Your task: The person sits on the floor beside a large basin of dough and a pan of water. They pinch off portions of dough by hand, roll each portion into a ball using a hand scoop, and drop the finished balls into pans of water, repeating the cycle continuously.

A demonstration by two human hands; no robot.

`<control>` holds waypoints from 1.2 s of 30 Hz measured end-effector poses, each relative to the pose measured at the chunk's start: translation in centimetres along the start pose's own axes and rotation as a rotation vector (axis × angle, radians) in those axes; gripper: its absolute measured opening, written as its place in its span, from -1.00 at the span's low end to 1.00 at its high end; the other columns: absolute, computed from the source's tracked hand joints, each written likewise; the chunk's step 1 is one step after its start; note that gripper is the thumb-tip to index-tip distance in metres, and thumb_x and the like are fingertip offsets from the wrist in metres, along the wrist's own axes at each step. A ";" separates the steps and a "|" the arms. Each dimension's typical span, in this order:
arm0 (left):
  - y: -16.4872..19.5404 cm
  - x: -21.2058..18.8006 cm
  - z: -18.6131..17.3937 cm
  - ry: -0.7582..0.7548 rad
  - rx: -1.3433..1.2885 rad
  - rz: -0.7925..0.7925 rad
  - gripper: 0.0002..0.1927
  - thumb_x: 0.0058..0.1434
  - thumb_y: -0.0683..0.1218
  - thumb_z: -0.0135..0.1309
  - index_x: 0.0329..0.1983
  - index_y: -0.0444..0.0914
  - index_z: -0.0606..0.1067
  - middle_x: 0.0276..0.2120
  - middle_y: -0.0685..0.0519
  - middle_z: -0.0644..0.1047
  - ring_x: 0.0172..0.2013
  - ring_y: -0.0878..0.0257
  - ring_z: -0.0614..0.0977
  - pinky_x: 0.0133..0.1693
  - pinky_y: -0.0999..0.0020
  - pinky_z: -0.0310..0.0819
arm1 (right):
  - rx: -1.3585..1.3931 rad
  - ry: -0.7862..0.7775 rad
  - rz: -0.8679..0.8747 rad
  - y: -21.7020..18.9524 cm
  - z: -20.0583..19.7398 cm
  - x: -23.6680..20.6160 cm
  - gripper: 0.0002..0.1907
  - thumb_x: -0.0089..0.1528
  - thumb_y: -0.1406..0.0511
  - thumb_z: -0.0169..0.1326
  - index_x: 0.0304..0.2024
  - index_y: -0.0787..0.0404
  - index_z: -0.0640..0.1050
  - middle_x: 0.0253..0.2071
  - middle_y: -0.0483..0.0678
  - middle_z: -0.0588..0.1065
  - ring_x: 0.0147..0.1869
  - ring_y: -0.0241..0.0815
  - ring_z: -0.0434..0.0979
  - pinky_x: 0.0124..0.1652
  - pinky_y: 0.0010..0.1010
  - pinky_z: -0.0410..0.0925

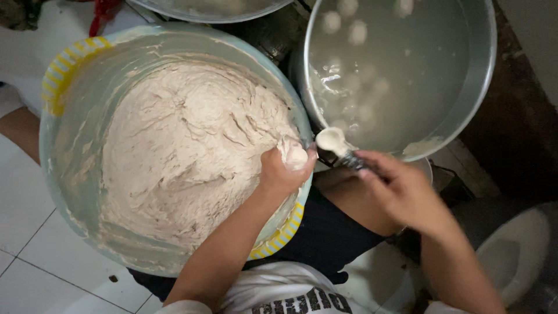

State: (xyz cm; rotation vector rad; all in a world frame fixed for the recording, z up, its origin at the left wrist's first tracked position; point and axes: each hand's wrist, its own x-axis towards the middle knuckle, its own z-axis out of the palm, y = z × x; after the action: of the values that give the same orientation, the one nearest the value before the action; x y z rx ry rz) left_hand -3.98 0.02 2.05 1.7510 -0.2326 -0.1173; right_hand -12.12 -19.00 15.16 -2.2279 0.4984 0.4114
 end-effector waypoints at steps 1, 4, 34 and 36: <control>-0.1 0.0 0.1 0.012 -0.027 0.034 -0.75 0.06 -0.07 0.36 -0.39 -0.26 0.51 -0.53 -0.06 0.58 -0.48 0.02 0.69 -0.41 0.16 0.57 | 0.027 -0.016 -0.076 -0.2 0.7 -0.2 -0.56 0.27 0.33 0.11 0.22 0.15 0.51 -0.08 0.02 0.64 -0.14 -0.16 0.62 -0.18 -0.35 0.45; -0.3 -0.1 0.2 0.005 0.044 0.088 -0.73 -0.01 -0.07 0.38 -0.37 -0.26 0.53 -0.49 -0.08 0.60 -0.44 -0.04 0.68 -0.35 0.12 0.58 | -0.156 0.032 -0.227 -0.5 2.3 -0.5 -0.54 0.26 0.34 0.11 0.24 0.18 0.49 -0.08 0.05 0.59 -0.12 -0.20 0.60 -0.15 -0.36 0.44; -0.1 -0.4 -0.8 0.048 0.052 -0.051 -0.79 0.08 -0.06 0.36 -0.38 -0.26 0.58 -0.53 -0.07 0.60 -0.49 0.00 0.71 -0.40 0.19 0.58 | -0.208 -0.004 0.267 0.2 -0.8 1.0 -0.47 0.36 0.28 0.13 0.40 0.01 0.51 -0.30 0.20 0.58 -0.28 0.08 0.64 -0.24 -0.22 0.47; -0.4 -0.4 -0.4 0.023 0.063 0.023 -0.77 0.09 -0.07 0.37 -0.44 -0.27 0.55 -0.57 -0.07 0.59 -0.51 -0.02 0.68 -0.40 0.16 0.56 | -0.153 0.013 -0.007 -0.6 0.7 0.2 -0.51 0.29 0.29 0.12 0.30 0.12 0.51 -0.15 0.11 0.61 -0.20 -0.07 0.65 -0.20 -0.31 0.45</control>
State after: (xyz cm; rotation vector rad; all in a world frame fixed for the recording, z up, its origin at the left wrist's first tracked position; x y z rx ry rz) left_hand -4.20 0.60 1.71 1.8107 -0.2418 -0.0739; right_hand -11.81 -18.17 15.02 -2.3801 0.4800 0.4444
